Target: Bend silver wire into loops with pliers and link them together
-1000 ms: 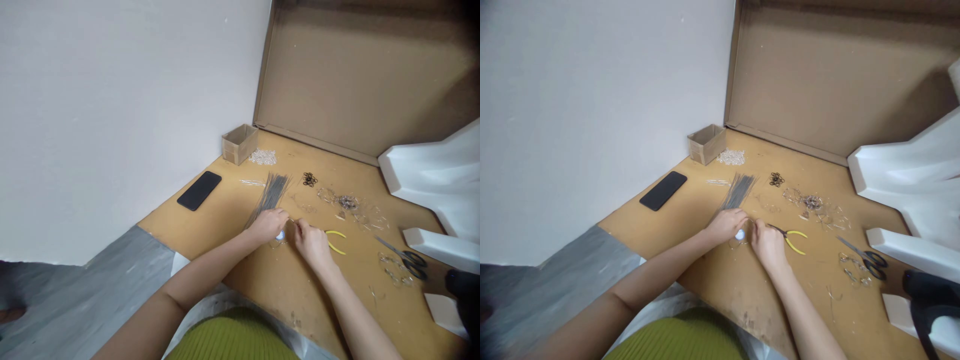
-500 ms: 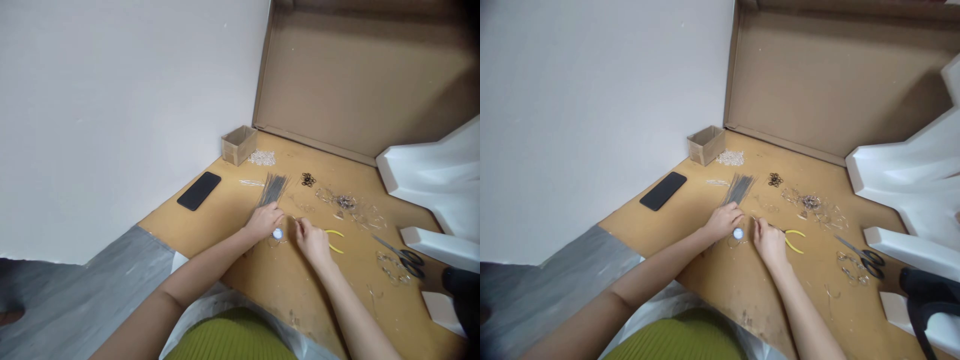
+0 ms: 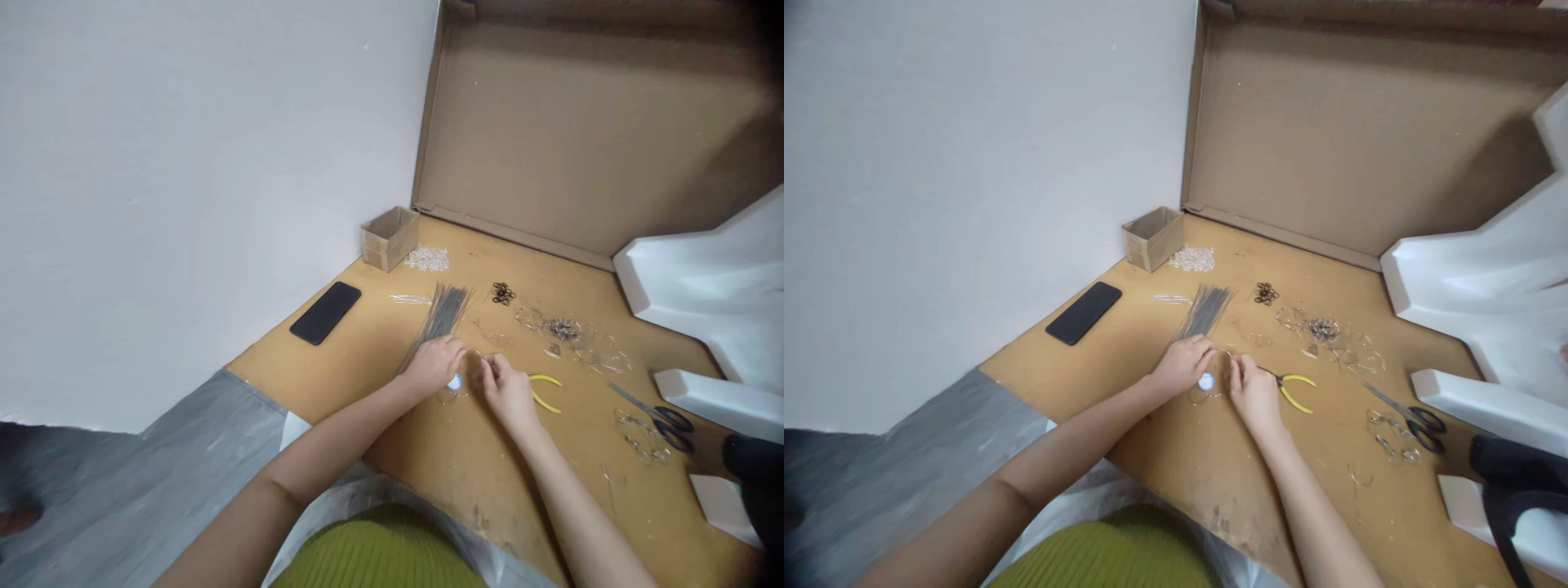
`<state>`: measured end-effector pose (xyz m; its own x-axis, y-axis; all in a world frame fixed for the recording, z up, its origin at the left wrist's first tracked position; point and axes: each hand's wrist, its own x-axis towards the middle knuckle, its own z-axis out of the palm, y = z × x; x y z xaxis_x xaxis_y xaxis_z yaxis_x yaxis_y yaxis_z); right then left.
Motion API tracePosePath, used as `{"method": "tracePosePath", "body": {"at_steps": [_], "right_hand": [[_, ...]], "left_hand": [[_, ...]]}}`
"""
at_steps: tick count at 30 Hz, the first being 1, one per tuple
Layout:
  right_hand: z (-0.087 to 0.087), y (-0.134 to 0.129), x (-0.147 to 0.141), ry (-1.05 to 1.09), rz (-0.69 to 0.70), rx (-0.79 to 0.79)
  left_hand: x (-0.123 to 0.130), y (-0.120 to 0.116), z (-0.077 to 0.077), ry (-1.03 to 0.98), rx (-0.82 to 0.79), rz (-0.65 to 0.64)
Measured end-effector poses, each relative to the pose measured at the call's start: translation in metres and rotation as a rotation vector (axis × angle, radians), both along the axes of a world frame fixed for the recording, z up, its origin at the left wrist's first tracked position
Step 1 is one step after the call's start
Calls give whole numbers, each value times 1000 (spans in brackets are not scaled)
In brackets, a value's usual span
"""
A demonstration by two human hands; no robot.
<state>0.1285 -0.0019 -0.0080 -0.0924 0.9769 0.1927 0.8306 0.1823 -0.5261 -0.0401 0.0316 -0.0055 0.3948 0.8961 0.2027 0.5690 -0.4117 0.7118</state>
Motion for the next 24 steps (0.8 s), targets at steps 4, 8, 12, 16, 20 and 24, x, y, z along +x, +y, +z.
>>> {"method": "tracePosePath", "body": {"at_steps": [4, 8, 12, 16, 20, 24], "right_hand": [[-3, 5, 5, 158, 75, -77], [-1, 10, 14, 194, 116, -82], [6, 11, 19, 194, 128, -66], [8, 11, 22, 228, 171, -128], [7, 11, 25, 277, 194, -175], [7, 12, 23, 323, 142, -145]], "left_hand": [[-4, 11, -10, -260, -270, -62], [-7, 18, -13, -336, -430, -168], [-7, 17, -8, -457, -597, -225], [-6, 14, -4, -483, -671, -231], [-7, 12, -1, -478, -695, -245], [-7, 12, 0, -510, -718, -265]]}}
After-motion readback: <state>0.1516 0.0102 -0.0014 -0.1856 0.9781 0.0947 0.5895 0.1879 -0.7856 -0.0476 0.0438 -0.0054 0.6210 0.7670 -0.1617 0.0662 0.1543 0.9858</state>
